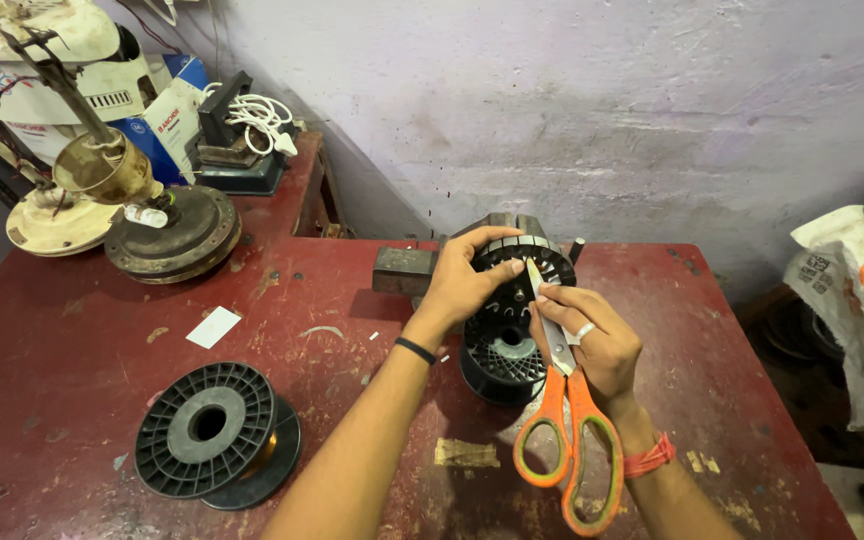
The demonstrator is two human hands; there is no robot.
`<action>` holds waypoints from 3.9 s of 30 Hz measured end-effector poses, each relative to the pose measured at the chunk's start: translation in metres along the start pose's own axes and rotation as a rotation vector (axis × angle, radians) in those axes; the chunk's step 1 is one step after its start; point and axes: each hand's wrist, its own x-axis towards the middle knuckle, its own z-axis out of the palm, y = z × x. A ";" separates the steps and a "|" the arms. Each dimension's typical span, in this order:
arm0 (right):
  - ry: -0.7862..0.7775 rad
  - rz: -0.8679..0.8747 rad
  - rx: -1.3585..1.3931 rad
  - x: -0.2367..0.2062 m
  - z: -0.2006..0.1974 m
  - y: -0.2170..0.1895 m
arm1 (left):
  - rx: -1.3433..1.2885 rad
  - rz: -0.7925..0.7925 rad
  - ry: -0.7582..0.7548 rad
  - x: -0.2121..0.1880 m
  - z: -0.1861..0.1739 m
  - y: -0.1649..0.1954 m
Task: The person winds copper wire into the slots of a motor stator held in a bench vise. They use their hands to guide the wire and orange-handled scissors to cut the wire at intervals. The process is repeated across multiple slots.
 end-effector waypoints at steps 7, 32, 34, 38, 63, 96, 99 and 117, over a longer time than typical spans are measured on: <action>0.001 -0.022 -0.013 0.004 0.004 0.004 | 0.001 -0.026 0.023 0.000 0.000 0.003; -0.326 -0.019 0.036 0.021 -0.011 0.035 | -0.017 -0.091 0.054 0.001 0.000 -0.001; -0.293 -0.048 0.012 0.018 -0.011 0.033 | -0.001 -0.069 0.061 0.003 0.000 -0.004; -0.260 -0.028 0.022 0.015 -0.010 0.029 | 0.047 -0.012 0.058 0.006 -0.001 -0.008; -0.165 -0.036 0.110 0.005 -0.013 0.010 | -0.211 -0.081 -0.089 0.009 -0.013 -0.006; -0.016 0.383 0.272 -0.063 -0.047 0.026 | 0.500 -0.002 0.302 -0.059 0.005 0.032; -0.032 0.856 0.445 -0.105 -0.063 0.046 | 0.648 -0.078 0.351 -0.081 0.007 0.033; -0.715 1.262 -0.638 -0.134 -0.081 0.066 | 0.541 -0.294 -0.557 -0.179 0.017 0.144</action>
